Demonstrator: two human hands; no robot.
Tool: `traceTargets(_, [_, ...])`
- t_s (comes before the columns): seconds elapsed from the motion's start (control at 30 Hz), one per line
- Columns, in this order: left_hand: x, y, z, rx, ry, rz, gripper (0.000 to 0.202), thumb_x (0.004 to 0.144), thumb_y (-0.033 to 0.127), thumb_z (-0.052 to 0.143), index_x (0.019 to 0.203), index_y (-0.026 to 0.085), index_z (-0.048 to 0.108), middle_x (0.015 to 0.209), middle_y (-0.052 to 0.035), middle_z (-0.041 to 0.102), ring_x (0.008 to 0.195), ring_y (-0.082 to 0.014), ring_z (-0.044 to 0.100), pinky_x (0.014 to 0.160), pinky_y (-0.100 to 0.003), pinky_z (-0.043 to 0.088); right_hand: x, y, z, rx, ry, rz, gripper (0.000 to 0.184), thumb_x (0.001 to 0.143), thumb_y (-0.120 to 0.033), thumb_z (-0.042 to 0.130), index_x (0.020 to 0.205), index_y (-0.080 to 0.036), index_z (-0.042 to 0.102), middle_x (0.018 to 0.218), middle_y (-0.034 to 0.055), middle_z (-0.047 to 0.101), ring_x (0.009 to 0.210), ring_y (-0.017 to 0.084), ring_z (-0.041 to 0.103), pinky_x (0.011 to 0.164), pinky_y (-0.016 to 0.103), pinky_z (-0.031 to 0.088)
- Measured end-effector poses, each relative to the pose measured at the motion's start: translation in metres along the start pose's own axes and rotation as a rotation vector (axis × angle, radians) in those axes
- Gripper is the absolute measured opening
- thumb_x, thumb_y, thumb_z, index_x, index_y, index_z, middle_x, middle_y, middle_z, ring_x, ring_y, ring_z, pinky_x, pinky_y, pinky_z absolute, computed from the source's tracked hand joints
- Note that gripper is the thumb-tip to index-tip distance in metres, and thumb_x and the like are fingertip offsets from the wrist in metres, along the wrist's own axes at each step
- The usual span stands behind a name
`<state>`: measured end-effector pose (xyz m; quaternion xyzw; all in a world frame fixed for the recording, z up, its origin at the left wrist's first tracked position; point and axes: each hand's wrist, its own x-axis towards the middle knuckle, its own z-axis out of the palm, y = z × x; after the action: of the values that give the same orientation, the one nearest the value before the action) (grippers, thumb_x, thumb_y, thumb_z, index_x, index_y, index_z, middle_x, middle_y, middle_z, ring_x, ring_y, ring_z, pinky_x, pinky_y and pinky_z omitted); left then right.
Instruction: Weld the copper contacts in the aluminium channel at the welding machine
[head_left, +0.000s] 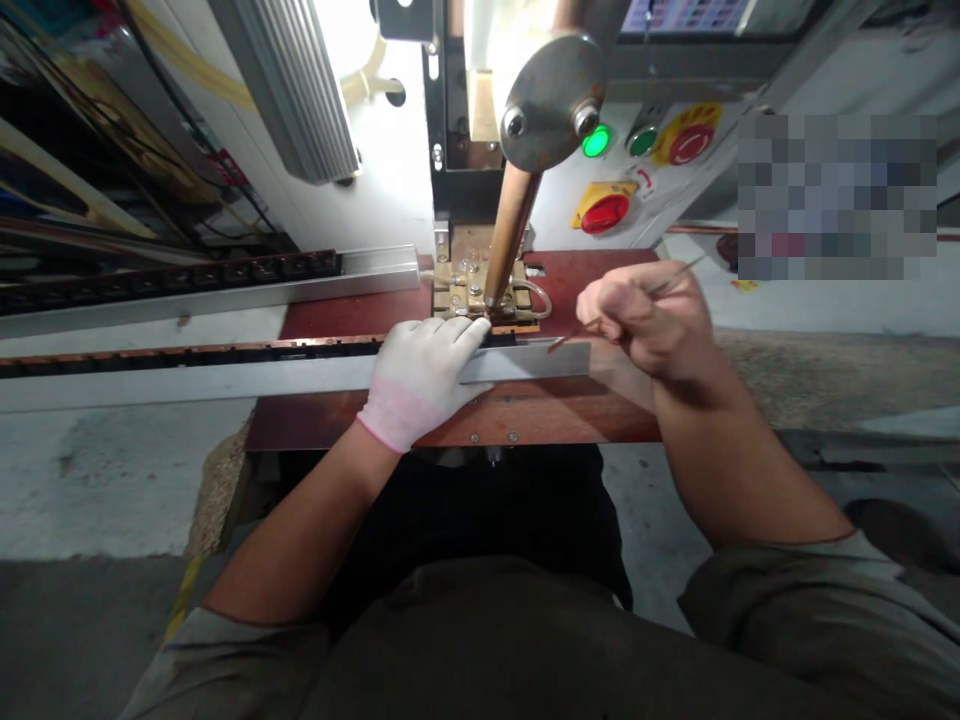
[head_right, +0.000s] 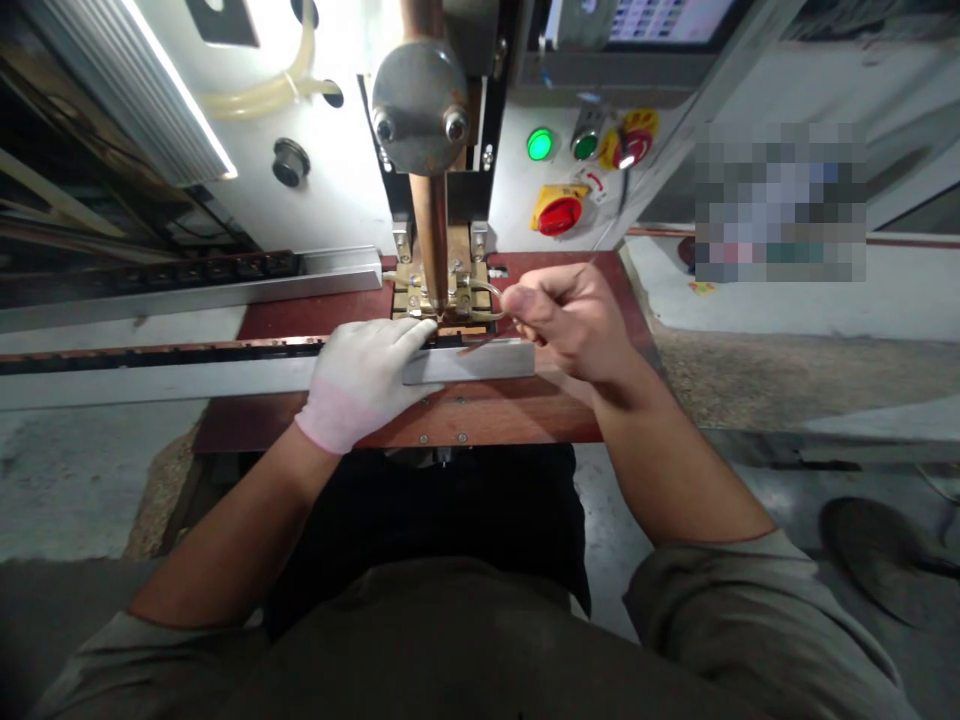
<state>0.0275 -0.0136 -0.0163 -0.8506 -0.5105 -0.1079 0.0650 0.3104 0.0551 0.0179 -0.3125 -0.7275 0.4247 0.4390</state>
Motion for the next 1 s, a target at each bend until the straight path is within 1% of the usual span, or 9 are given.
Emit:
traceTargets(0.03, [-0.002, -0.001, -0.003, 0.010, -0.010, -0.035, 0.080, 0.105, 0.062, 0.092, 0.167, 0.018, 0.069, 0.148, -0.0158, 0.087, 0.127, -0.0399, 0.084, 0.097, -0.052, 0.055, 0.007, -0.002, 0.007, -0.008, -0.071, 0.018, 0.081, 0.098, -0.089, 0.088, 0.058, -0.027, 0.053, 0.056, -0.0033, 0.048, 0.056, 0.013, 0.038, 0.056, 0.038, 0.027])
traceTargets(0.1, [-0.006, -0.004, -0.007, 0.034, -0.029, -0.127, 0.083, 0.101, 0.068, 0.093, 0.161, 0.015, 0.072, 0.136, -0.0163, 0.089, 0.121, -0.0416, 0.084, 0.096, -0.053, 0.055, 0.017, -0.004, 0.021, -0.020, -0.184, 0.022, 0.082, 0.096, -0.085, 0.093, 0.058, -0.026, 0.050, 0.057, -0.0056, 0.041, 0.056, 0.011, 0.032, 0.054, 0.036, 0.022])
traceTargets(0.17, [-0.010, -0.008, -0.009, 0.051, -0.043, -0.202, 0.078, 0.100, 0.077, 0.091, 0.145, 0.015, 0.079, 0.124, -0.0161, 0.090, 0.114, -0.0427, 0.085, 0.095, -0.054, 0.055, 0.020, -0.002, 0.031, -0.025, -0.262, 0.007, 0.084, 0.097, -0.085, 0.092, 0.058, -0.027, 0.046, 0.057, -0.0072, 0.036, 0.055, 0.011, 0.028, 0.052, 0.036, 0.022])
traceTargets(0.23, [-0.012, -0.012, -0.009, 0.062, -0.056, -0.217, 0.069, 0.102, 0.081, 0.085, 0.129, 0.017, 0.082, 0.118, -0.0157, 0.090, 0.111, -0.0422, 0.085, 0.092, -0.053, 0.054, 0.019, 0.002, 0.036, -0.051, -0.291, -0.036, 0.081, 0.102, -0.080, 0.089, 0.058, -0.027, 0.046, 0.056, -0.0078, 0.036, 0.054, 0.010, 0.028, 0.052, 0.035, 0.024])
traceTargets(0.37, [-0.012, -0.016, -0.005, 0.090, -0.058, -0.191, 0.070, 0.102, 0.088, 0.080, 0.119, 0.021, 0.082, 0.110, -0.0148, 0.089, 0.104, -0.0412, 0.085, 0.084, -0.051, 0.050, 0.014, 0.010, 0.034, -0.166, -0.272, -0.151, 0.074, 0.112, -0.067, 0.084, 0.059, -0.026, 0.051, 0.055, -0.0067, 0.044, 0.053, 0.011, 0.035, 0.054, 0.035, 0.030])
traceTargets(0.57, [-0.013, -0.020, -0.003, 0.076, -0.012, -0.185, 0.068, 0.103, 0.088, 0.079, 0.118, 0.022, 0.082, 0.107, -0.0143, 0.090, 0.103, -0.0403, 0.085, 0.084, -0.050, 0.051, 0.013, 0.011, 0.031, -0.249, -0.267, -0.227, 0.068, 0.113, -0.064, 0.082, 0.063, -0.027, 0.056, 0.057, -0.0055, 0.053, 0.052, 0.013, 0.044, 0.055, 0.035, 0.034])
traceTargets(0.73, [-0.009, -0.011, -0.007, 0.023, -0.025, -0.117, 0.075, 0.104, 0.079, 0.084, 0.148, 0.018, 0.076, 0.136, -0.0166, 0.090, 0.121, -0.0413, 0.084, 0.094, -0.054, 0.055, 0.011, 0.011, 0.032, -0.212, -0.241, -0.203, 0.071, 0.108, -0.070, 0.086, 0.060, -0.028, 0.057, 0.055, -0.0055, 0.052, 0.050, 0.014, 0.043, 0.054, 0.037, 0.034])
traceTargets(0.8, [-0.003, -0.004, -0.006, 0.009, -0.041, -0.099, 0.075, 0.106, 0.074, 0.084, 0.154, 0.017, 0.073, 0.139, -0.0168, 0.088, 0.124, -0.0410, 0.083, 0.096, -0.054, 0.056, 0.010, 0.012, 0.032, -0.221, -0.235, -0.195, 0.072, 0.108, -0.074, 0.085, 0.059, -0.029, 0.056, 0.055, -0.0054, 0.050, 0.051, 0.015, 0.043, 0.055, 0.038, 0.035])
traceTargets(1.0, [0.008, 0.003, 0.002, 0.013, -0.060, -0.101, 0.067, 0.109, 0.083, 0.074, 0.127, 0.019, 0.078, 0.114, -0.0144, 0.088, 0.105, -0.0390, 0.083, 0.083, -0.051, 0.050, 0.008, 0.013, 0.032, -0.274, -0.234, -0.174, 0.072, 0.108, -0.077, 0.083, 0.059, -0.032, 0.056, 0.055, -0.0035, 0.050, 0.052, 0.018, 0.043, 0.059, 0.042, 0.039])
